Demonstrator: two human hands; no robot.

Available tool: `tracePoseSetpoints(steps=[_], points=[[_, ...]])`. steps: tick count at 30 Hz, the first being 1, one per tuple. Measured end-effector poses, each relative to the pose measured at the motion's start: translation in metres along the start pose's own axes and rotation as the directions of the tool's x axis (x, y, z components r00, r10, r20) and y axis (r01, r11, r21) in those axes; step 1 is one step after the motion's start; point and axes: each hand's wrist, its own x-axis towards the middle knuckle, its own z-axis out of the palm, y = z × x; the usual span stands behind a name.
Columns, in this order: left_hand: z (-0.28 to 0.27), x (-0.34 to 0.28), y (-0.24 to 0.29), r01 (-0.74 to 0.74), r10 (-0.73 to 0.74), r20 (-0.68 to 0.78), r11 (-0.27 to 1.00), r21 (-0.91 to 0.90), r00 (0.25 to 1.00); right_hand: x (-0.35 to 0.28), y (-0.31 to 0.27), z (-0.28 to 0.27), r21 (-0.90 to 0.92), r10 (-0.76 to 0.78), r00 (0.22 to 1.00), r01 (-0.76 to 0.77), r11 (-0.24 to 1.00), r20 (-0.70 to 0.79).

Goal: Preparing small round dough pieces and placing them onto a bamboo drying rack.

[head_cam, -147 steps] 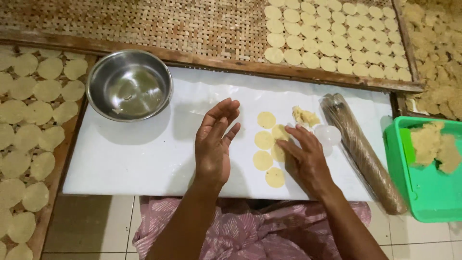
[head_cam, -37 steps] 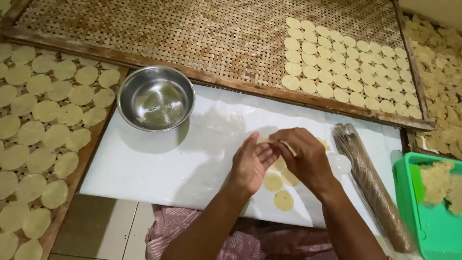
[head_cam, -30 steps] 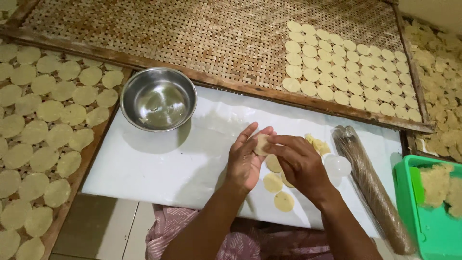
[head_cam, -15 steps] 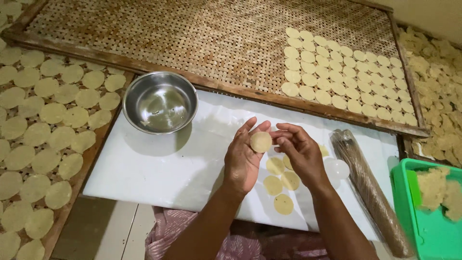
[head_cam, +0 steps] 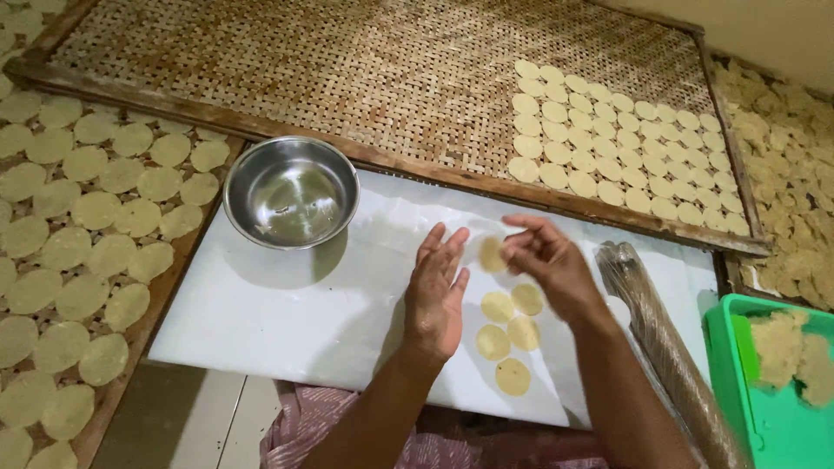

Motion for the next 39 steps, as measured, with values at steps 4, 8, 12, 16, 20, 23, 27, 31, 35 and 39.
tracePoseSetpoints(steps=[4,8,12,16,20,23,27,31,35,39], points=[[0.009,0.000,0.016,0.137,-0.090,-0.305,0.981,0.137,0.948,0.038,-0.030,-0.021,-0.207,-0.035,0.993,0.011,0.978,-0.113],[0.010,0.000,0.020,0.083,-0.041,-0.271,0.986,0.144,0.962,0.090,-0.048,-0.025,-0.380,-0.102,0.983,0.037,0.924,-0.153],[0.008,0.002,0.018,0.094,-0.049,-0.290,0.985,0.143,0.956,0.146,-0.052,-0.008,-0.480,-0.082,0.984,-0.004,0.877,-0.158],[0.008,0.002,0.019,0.075,-0.038,-0.279,0.989,0.124,0.960,0.178,-0.029,-0.002,-0.272,-0.060,0.994,0.034,0.962,-0.087],[0.014,0.000,0.024,0.080,-0.043,-0.285,0.989,0.121,0.958,0.184,-0.011,-0.015,-0.460,-0.044,0.983,-0.044,0.887,-0.178],[0.016,-0.002,0.024,0.080,-0.048,-0.271,0.991,0.110,0.961,0.173,-0.016,-0.019,-0.620,-0.093,0.972,-0.063,0.782,-0.215],[0.020,0.000,0.026,0.095,-0.055,-0.289,0.988,0.126,0.956,0.176,-0.012,-0.029,-0.734,-0.105,0.970,-0.094,0.672,-0.220],[0.021,0.000,0.027,0.111,-0.066,-0.272,0.981,0.156,0.960,0.173,-0.006,-0.036,-0.820,-0.177,0.971,-0.033,0.571,-0.162],[0.019,-0.001,0.027,0.088,-0.051,-0.214,0.982,0.167,0.976,0.172,-0.005,-0.037,-0.797,-0.176,0.972,-0.017,0.604,-0.154],[0.020,-0.001,0.028,0.090,-0.054,-0.214,0.982,0.165,0.975,0.171,-0.003,-0.037,-0.831,-0.239,0.965,0.043,0.554,-0.110]])
